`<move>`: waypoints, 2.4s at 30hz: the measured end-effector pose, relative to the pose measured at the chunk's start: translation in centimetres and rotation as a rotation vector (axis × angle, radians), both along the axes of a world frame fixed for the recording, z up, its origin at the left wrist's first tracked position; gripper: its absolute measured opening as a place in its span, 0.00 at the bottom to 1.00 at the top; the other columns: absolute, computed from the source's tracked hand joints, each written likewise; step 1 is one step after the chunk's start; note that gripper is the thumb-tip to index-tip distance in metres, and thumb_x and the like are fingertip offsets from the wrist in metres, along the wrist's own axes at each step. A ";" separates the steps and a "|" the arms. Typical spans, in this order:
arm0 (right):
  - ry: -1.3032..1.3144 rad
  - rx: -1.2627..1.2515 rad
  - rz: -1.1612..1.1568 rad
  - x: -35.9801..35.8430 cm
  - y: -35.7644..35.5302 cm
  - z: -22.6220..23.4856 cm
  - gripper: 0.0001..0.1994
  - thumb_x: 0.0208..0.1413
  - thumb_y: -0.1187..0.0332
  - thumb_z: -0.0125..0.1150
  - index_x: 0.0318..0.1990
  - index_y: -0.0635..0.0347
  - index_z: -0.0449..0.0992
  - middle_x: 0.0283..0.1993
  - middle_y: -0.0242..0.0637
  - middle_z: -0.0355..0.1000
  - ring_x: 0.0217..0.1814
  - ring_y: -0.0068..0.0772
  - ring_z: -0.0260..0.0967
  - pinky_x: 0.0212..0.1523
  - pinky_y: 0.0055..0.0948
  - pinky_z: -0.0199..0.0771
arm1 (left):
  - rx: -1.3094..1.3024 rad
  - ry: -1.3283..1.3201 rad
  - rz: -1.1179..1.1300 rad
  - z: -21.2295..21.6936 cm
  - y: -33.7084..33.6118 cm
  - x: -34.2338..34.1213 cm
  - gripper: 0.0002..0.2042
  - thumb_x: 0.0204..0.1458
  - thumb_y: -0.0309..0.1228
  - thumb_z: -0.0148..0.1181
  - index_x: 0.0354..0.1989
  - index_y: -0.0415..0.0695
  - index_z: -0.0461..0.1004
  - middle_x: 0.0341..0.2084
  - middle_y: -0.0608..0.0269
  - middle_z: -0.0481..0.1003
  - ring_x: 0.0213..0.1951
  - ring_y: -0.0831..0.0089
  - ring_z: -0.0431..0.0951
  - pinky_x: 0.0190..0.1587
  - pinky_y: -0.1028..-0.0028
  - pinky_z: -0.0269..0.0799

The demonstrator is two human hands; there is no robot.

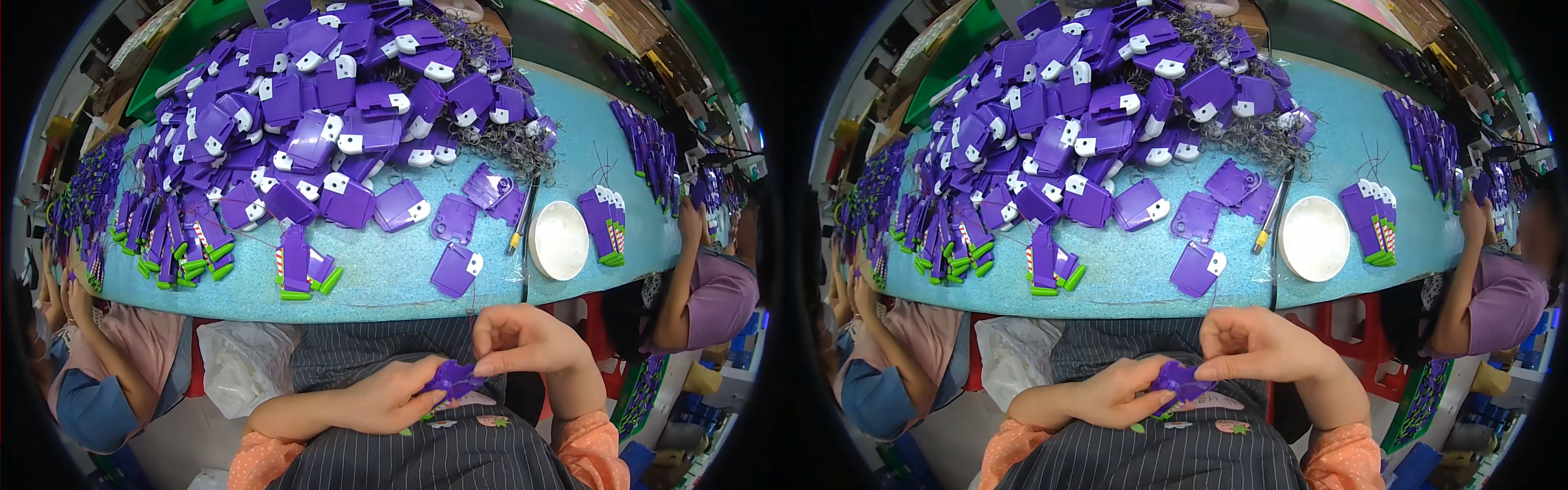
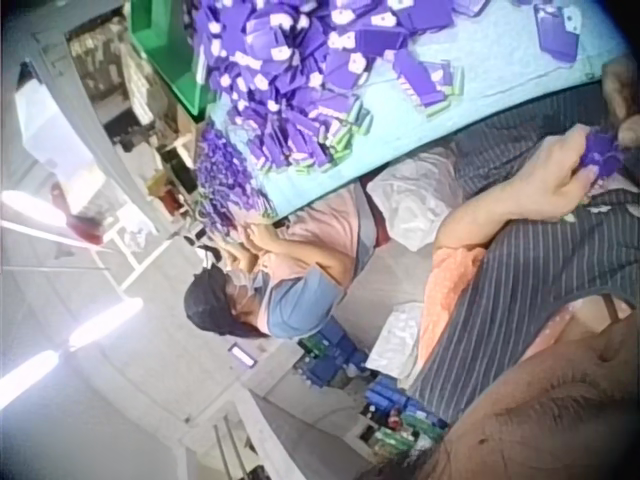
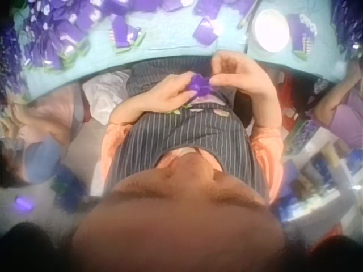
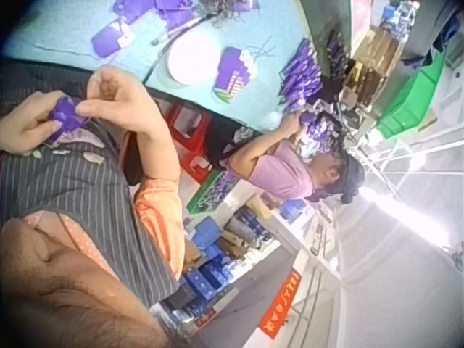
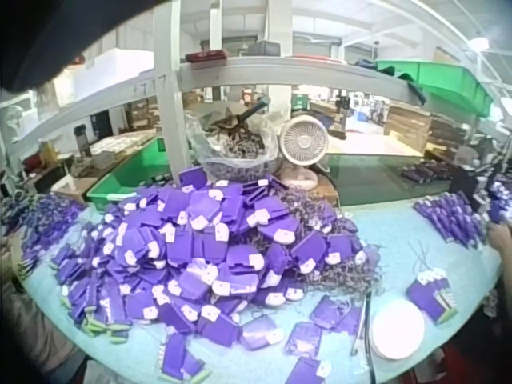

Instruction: The person sits at a table and assembles purple plastic toy parts by hand. They pick up a purple plastic body, insert a thin wire into it, and then attach a green plastic base to the bottom. The person repeats this assembly process for multiple units, placing the finished items on the table.

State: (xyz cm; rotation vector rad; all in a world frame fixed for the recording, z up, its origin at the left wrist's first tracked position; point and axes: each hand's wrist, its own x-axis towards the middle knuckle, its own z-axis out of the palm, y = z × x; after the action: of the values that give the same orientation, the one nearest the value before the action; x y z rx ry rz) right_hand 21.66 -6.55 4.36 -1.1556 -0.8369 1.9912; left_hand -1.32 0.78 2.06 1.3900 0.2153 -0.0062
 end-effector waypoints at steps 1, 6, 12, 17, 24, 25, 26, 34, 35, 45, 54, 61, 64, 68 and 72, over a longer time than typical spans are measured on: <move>0.071 0.020 -0.025 -0.1 0.0 -0.4 0.08 0.50 0.74 0.64 0.33 0.62 0.69 0.26 0.26 0.67 0.29 0.12 0.63 0.29 0.14 0.62 | -0.023 -0.052 -0.019 0.1 0.2 -0.1 0.12 0.56 0.25 0.49 0.49 0.39 0.64 0.35 0.62 0.78 0.28 0.78 0.76 0.29 0.76 0.70; -0.951 0.465 -0.424 -2.1 2.0 -2.3 0.15 0.48 0.68 0.66 0.39 0.64 0.70 0.27 0.32 0.67 0.28 0.18 0.66 0.29 0.19 0.64 | -0.681 -0.115 0.273 -0.2 -1.1 -2.0 0.15 0.60 0.24 0.43 0.54 0.37 0.57 0.48 0.50 0.70 0.48 0.67 0.73 0.52 0.69 0.68; -1.226 0.655 -0.447 -3.4 1.2 -3.8 0.14 0.49 0.74 0.64 0.41 0.66 0.66 0.32 0.41 0.65 0.25 0.25 0.66 0.25 0.21 0.64 | -0.759 0.130 0.426 -1.4 -1.4 -2.7 0.22 0.57 0.19 0.44 0.60 0.37 0.51 0.52 0.49 0.66 0.53 0.63 0.70 0.55 0.68 0.66; -0.174 0.332 -0.444 -4.0 -2.0 -2.1 0.12 0.50 0.80 0.60 0.42 0.67 0.68 0.43 0.40 0.65 0.23 0.16 0.62 0.22 0.15 0.62 | -0.714 0.135 0.439 -1.3 -2.0 -2.3 0.23 0.53 0.15 0.44 0.59 0.37 0.53 0.48 0.53 0.68 0.50 0.71 0.71 0.51 0.73 0.69; -0.116 0.176 -0.303 -5.3 -0.5 -3.0 0.11 0.50 0.80 0.60 0.43 0.67 0.73 0.49 0.41 0.63 0.23 0.12 0.62 0.22 0.13 0.62 | -0.548 0.152 0.438 -0.9 -3.0 -2.0 0.20 0.52 0.17 0.49 0.54 0.36 0.57 0.41 0.58 0.71 0.42 0.78 0.73 0.41 0.77 0.72; -0.106 0.151 -0.304 -5.4 -0.3 -2.9 0.12 0.50 0.80 0.60 0.43 0.67 0.73 0.49 0.41 0.63 0.23 0.12 0.62 0.22 0.13 0.62 | -0.532 0.154 0.447 -0.8 -3.0 -2.0 0.19 0.52 0.18 0.49 0.53 0.36 0.57 0.41 0.58 0.71 0.41 0.78 0.74 0.40 0.77 0.72; -0.123 0.160 -0.309 -5.6 -0.3 -2.7 0.11 0.49 0.81 0.60 0.43 0.67 0.73 0.49 0.40 0.63 0.24 0.12 0.63 0.22 0.13 0.62 | -0.501 0.141 0.448 -0.8 -3.1 -2.0 0.19 0.52 0.18 0.50 0.53 0.36 0.57 0.40 0.59 0.71 0.40 0.78 0.74 0.39 0.77 0.73; -0.182 0.134 -0.494 -6.5 -1.1 -2.1 0.22 0.47 0.80 0.62 0.50 0.65 0.64 0.48 0.38 0.63 0.30 0.14 0.66 0.26 0.13 0.65 | -0.084 0.213 0.376 -0.2 -1.9 -1.7 0.12 0.58 0.29 0.49 0.47 0.36 0.61 0.29 0.55 0.74 0.29 0.67 0.78 0.30 0.72 0.72; -0.121 0.132 -0.542 -6.6 -1.2 -2.3 0.23 0.47 0.80 0.63 0.51 0.64 0.62 0.48 0.37 0.63 0.32 0.15 0.66 0.28 0.15 0.66 | -0.025 0.163 0.399 -0.2 -1.8 -1.6 0.12 0.59 0.30 0.48 0.46 0.36 0.62 0.28 0.54 0.74 0.28 0.65 0.78 0.29 0.71 0.72; 0.151 0.193 -0.571 -7.2 -1.3 -2.5 0.10 0.46 0.75 0.64 0.30 0.58 0.65 0.33 0.32 0.63 0.38 0.27 0.58 0.41 0.27 0.59 | 0.271 -0.042 0.450 -0.3 -1.8 -1.9 0.13 0.58 0.29 0.48 0.47 0.34 0.62 0.23 0.57 0.73 0.22 0.69 0.76 0.26 0.72 0.69; -0.279 0.542 -0.363 -5.5 -1.0 -1.5 0.09 0.46 0.75 0.66 0.26 0.61 0.68 0.29 0.36 0.64 0.31 0.26 0.61 0.32 0.24 0.60 | 0.148 -0.147 0.274 -0.6 1.0 -0.9 0.12 0.54 0.27 0.54 0.46 0.38 0.68 0.33 0.57 0.74 0.36 0.67 0.76 0.37 0.72 0.70; -0.456 0.550 -0.428 -5.2 -1.7 -2.7 0.11 0.43 0.71 0.69 0.32 0.63 0.72 0.31 0.36 0.68 0.27 0.23 0.62 0.28 0.23 0.62 | 0.421 -0.174 0.499 -0.2 1.1 -0.2 0.09 0.51 0.24 0.56 0.39 0.36 0.68 0.29 0.56 0.71 0.30 0.65 0.73 0.34 0.71 0.68; -0.610 0.395 -0.262 -5.7 -1.3 -1.6 0.13 0.45 0.68 0.69 0.34 0.65 0.74 0.26 0.34 0.68 0.19 0.21 0.60 0.18 0.24 0.60 | -0.125 -0.233 0.776 0.6 2.5 -0.1 0.08 0.56 0.26 0.53 0.41 0.34 0.67 0.30 0.64 0.71 0.31 0.83 0.68 0.34 0.79 0.65; -0.668 0.480 -0.206 -6.0 -1.8 -2.7 0.07 0.49 0.70 0.63 0.29 0.64 0.75 0.19 0.36 0.65 0.20 0.25 0.64 0.18 0.27 0.60 | 0.093 -0.117 0.745 -1.8 0.2 0.1 0.09 0.57 0.27 0.53 0.41 0.34 0.67 0.30 0.66 0.71 0.32 0.85 0.67 0.34 0.82 0.65; -0.548 0.403 -0.198 -6.6 -1.2 -3.4 0.07 0.51 0.70 0.61 0.32 0.65 0.74 0.24 0.38 0.66 0.24 0.27 0.65 0.24 0.29 0.62 | -0.107 -0.086 0.743 -2.0 0.3 -0.2 0.08 0.57 0.25 0.51 0.42 0.34 0.67 0.32 0.64 0.72 0.34 0.84 0.69 0.37 0.81 0.67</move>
State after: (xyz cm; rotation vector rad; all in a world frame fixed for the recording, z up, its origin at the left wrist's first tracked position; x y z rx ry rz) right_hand 15.10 -7.72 0.99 -1.4858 -1.2695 1.2741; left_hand -1.56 1.11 0.03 1.1341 0.6384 0.6465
